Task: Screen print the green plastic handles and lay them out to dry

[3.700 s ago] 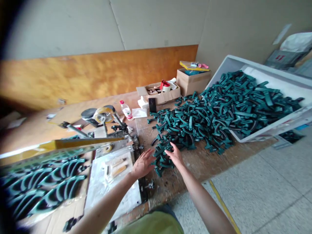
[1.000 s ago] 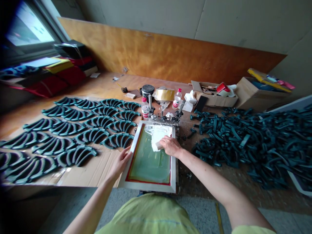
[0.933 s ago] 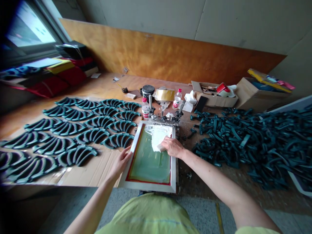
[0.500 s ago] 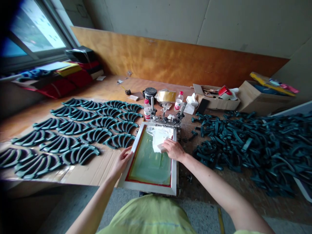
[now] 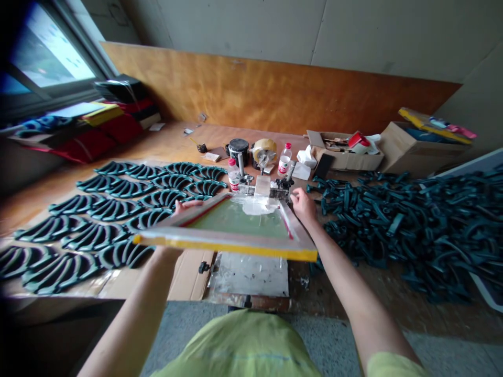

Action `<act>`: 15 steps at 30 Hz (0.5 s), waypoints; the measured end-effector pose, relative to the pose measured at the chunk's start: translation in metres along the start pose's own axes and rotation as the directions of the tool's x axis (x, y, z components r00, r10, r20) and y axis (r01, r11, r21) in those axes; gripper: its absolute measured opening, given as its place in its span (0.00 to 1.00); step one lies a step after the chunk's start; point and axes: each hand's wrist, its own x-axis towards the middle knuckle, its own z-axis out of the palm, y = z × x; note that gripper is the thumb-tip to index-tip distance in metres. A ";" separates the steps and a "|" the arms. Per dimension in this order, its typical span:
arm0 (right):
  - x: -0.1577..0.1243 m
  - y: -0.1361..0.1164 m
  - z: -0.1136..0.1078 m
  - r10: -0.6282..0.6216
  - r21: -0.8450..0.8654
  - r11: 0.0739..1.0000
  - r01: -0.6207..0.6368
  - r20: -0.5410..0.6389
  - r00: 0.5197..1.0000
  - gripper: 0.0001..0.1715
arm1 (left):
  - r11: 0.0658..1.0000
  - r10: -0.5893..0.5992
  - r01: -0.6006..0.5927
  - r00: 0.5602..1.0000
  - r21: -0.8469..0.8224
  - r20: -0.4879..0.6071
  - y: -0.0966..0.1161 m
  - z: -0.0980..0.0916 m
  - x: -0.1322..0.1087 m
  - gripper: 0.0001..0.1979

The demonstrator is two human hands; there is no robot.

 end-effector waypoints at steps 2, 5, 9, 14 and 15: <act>-0.027 0.013 0.016 0.010 0.011 1.000 -0.011 0.100 0.995 0.17 | 0.990 0.061 -0.059 0.998 -0.128 0.014 0.015 0.015 0.019 0.28; -0.061 0.011 0.044 -0.167 0.022 0.986 0.166 0.235 0.958 0.22 | 0.978 0.057 -0.053 0.998 -0.204 0.011 0.029 0.030 0.038 0.26; -0.085 -0.017 0.058 -0.309 -0.019 0.944 0.328 0.288 0.906 0.10 | 0.979 -0.026 0.009 0.997 -0.203 -0.079 0.007 0.040 0.016 0.26; -0.131 -0.075 0.058 -0.480 0.028 0.877 0.481 0.114 0.870 0.06 | 0.794 -0.602 0.602 0.761 0.081 0.241 -0.073 0.053 -0.065 0.31; -0.140 -0.082 0.058 -0.571 0.066 0.821 0.567 0.130 0.811 0.07 | 0.769 -0.632 0.633 0.736 0.081 0.243 -0.086 0.050 -0.075 0.30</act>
